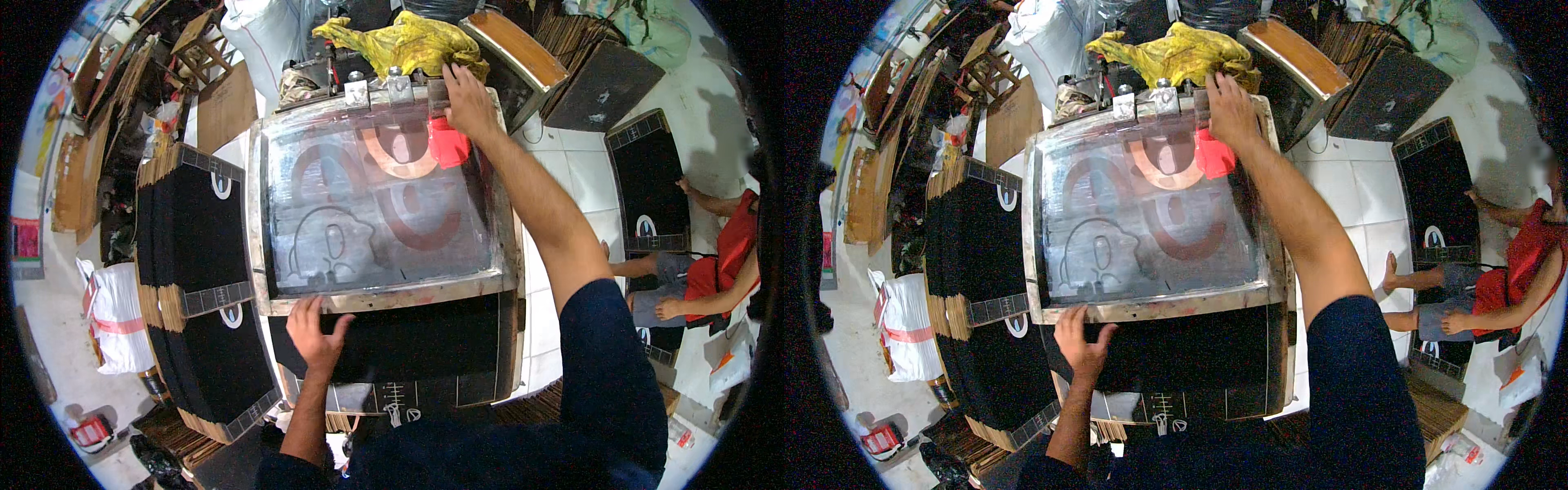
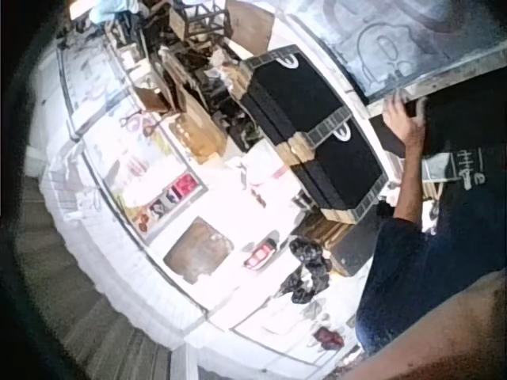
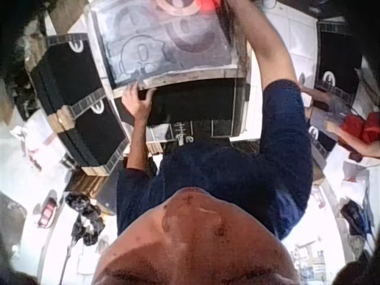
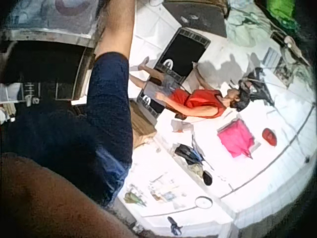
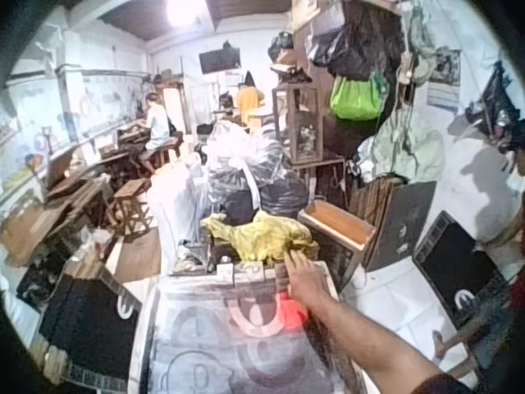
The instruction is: The person repeatedly places a screen printing frame over a black mat, rubs the screen with a red squeegee, lifts the frame to reveal a printed logo, and repeats the cycle. The task involves handling the frame and squeegee to transfer ink onto the mat.
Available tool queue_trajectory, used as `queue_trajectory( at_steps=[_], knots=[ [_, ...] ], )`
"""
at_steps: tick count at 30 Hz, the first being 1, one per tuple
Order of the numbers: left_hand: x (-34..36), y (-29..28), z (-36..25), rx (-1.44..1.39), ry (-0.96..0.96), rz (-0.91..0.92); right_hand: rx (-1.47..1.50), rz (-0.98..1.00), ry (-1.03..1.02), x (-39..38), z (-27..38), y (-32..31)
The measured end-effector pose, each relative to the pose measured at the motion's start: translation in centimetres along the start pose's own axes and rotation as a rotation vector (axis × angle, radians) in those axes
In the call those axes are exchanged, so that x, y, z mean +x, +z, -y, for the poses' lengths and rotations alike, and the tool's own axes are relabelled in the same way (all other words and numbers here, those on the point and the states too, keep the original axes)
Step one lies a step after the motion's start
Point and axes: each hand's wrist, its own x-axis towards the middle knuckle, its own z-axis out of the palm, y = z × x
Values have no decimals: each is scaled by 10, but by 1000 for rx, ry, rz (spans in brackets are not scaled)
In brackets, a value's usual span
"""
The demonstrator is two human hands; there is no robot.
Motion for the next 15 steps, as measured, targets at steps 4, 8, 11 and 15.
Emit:
queue_trajectory(
  at_steps=[4,8,11,15],
  knots=[
    [1,34,-1,101,100,86,-52,455,-3,30,-7,6],
    [-7,47,12,121,122,49,97,574,31,32,-9,-16],
    [-10,49,18,125,140,56,165,661,122,24,-12,-19],
    [-10,50,19,119,136,60,136,263,60,13,-11,-4]
  ],
)
